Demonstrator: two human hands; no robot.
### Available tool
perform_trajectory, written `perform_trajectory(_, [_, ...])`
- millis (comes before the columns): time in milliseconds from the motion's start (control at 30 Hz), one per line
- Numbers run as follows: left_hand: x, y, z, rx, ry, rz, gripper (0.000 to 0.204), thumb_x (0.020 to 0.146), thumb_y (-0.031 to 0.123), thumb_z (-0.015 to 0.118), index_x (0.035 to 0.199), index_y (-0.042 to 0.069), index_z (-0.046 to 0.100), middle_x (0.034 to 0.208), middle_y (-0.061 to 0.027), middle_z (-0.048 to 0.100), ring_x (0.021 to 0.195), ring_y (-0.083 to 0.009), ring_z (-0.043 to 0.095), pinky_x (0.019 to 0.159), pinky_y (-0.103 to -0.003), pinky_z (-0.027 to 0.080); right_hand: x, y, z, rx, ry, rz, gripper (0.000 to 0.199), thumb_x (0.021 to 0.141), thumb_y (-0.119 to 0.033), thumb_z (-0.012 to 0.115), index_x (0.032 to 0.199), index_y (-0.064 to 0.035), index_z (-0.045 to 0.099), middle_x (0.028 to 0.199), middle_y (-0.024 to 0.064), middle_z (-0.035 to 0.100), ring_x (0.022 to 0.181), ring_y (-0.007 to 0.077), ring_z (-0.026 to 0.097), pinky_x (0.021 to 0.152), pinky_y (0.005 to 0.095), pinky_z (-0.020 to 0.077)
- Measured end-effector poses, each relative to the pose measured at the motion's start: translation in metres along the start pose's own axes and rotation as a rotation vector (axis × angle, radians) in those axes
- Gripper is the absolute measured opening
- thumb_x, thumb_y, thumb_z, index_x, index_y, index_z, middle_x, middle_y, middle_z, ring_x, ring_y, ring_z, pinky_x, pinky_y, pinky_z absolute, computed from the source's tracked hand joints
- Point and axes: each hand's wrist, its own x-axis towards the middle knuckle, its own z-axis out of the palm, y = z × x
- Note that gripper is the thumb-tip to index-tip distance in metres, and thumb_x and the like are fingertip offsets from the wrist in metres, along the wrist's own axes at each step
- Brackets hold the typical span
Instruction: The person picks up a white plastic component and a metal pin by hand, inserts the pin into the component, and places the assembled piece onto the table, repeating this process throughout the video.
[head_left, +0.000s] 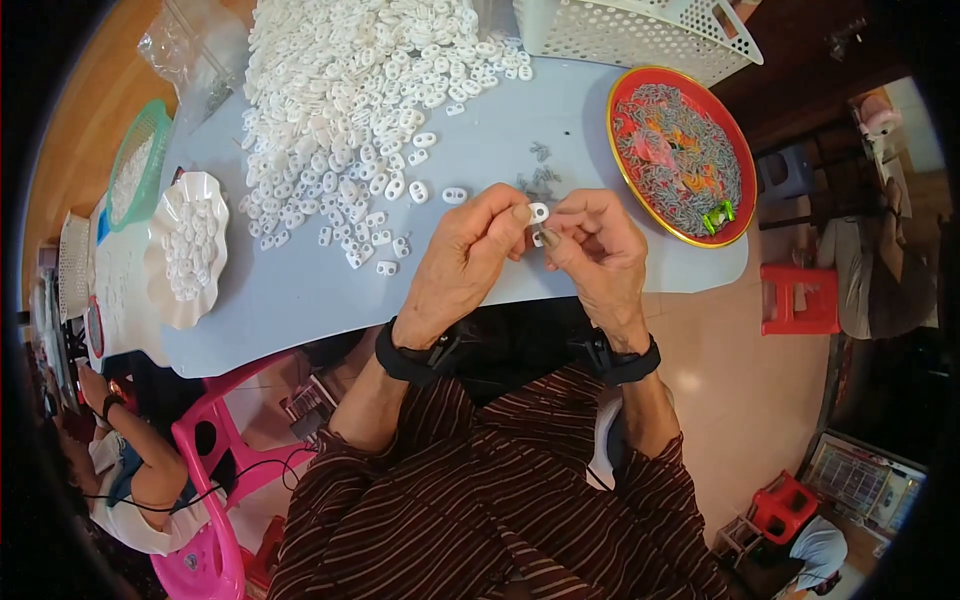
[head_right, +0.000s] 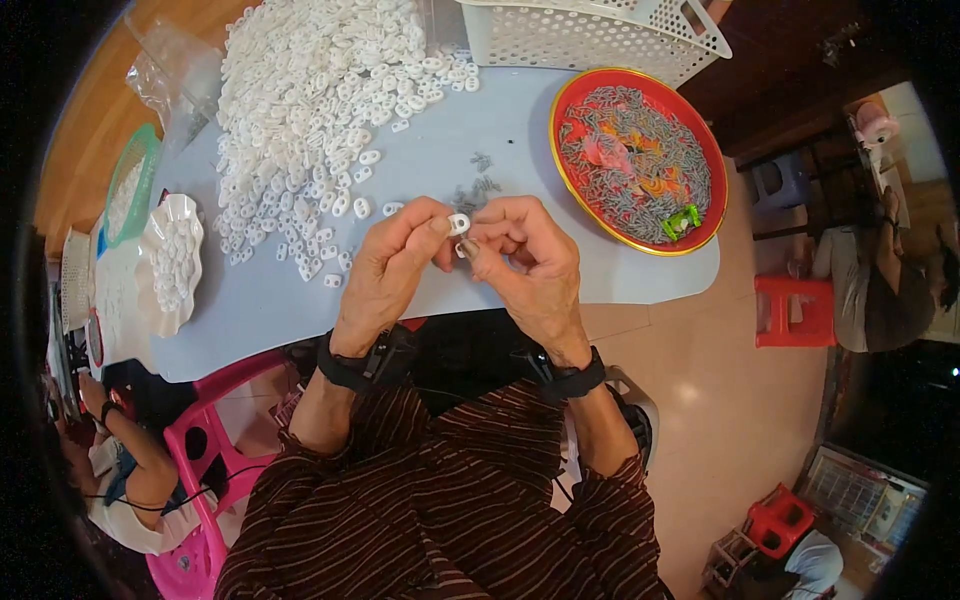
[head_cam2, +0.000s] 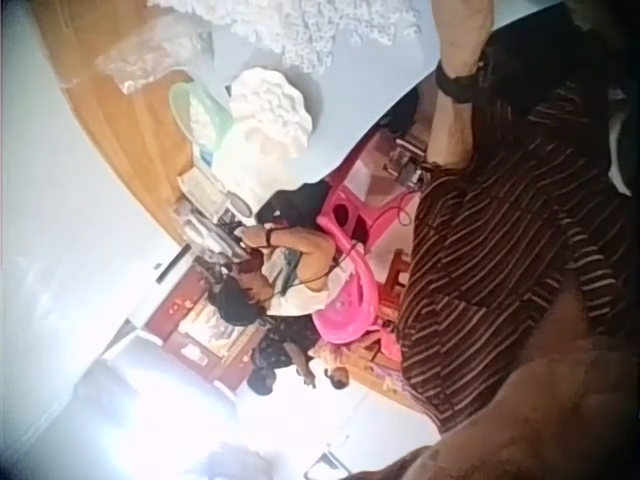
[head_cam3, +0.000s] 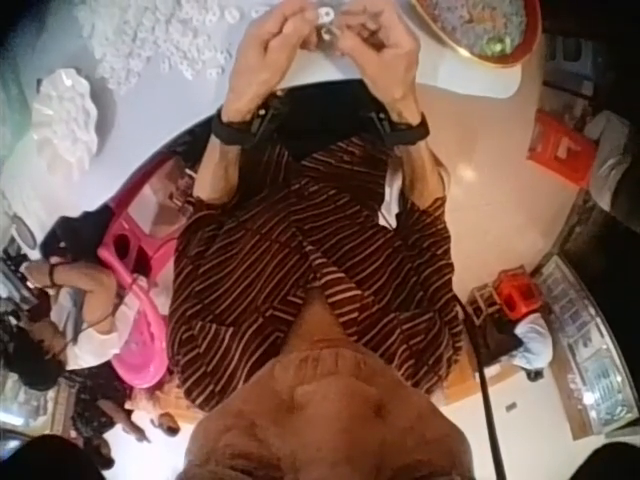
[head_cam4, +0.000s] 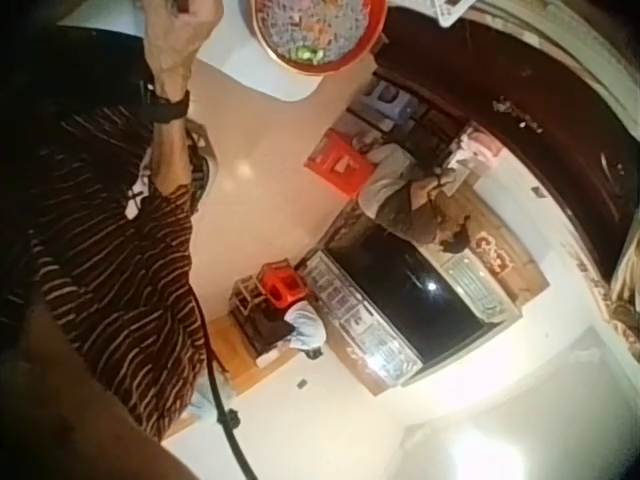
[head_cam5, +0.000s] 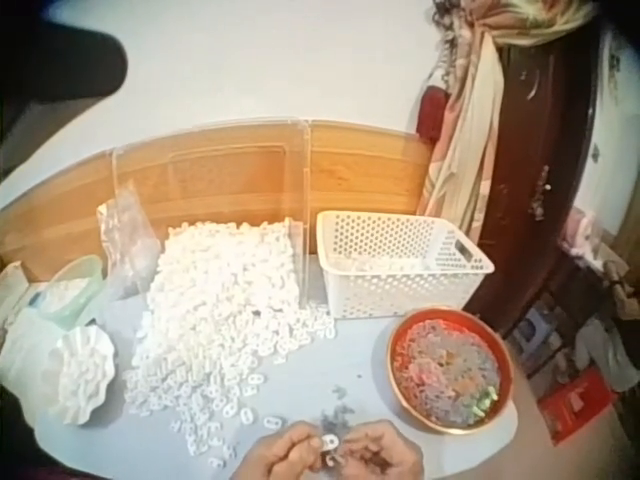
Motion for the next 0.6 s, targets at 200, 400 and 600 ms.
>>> perform_trajectory(200, [0.0003, 0.0032, -0.0012, 0.015, -0.039, 0.003, 0.024, 0.097, 0.020, 0.047, 0.087, -0.001, 0.054, 0.066, -0.0015, 0.050, 0.063, -0.0098, 0.046, 0.059, -0.024, 0.040, -0.0008, 0.0001, -0.0017, -0.039, -0.005, 0.007, 0.025, 0.085, -0.002, 0.066, 0.106, 0.0003, 0.054, 0.085, 0.0043, 0.063, 0.070, 0.0074, 0.055, 0.063, 0.0212, 0.0468])
perform_trajectory(400, [-0.0011, 0.0035, -0.0061, 0.073, -0.115, 0.009, 0.024, 0.098, 0.019, 0.046, 0.087, -0.001, 0.054, 0.066, -0.0014, 0.048, 0.062, -0.0098, 0.043, 0.057, -0.026, 0.038, -0.0012, -0.0004, -0.0009, -0.061, -0.023, 0.004, 0.024, 0.086, -0.002, 0.065, 0.108, 0.0014, 0.057, 0.084, 0.0043, 0.063, 0.071, 0.0077, 0.057, 0.062, 0.0210, 0.0471])
perform_trajectory(600, [-0.0037, 0.0029, 0.0008, 0.089, -0.073, 0.039, 0.025, 0.098, 0.019, 0.045, 0.086, -0.001, 0.053, 0.065, -0.0033, 0.048, 0.060, -0.0117, 0.042, 0.055, -0.027, 0.037, -0.0006, -0.0010, -0.0005, -0.042, -0.021, -0.003, 0.022, 0.087, -0.004, 0.065, 0.106, 0.0020, 0.058, 0.085, 0.0054, 0.064, 0.070, 0.0073, 0.057, 0.060, 0.0204, 0.0473])
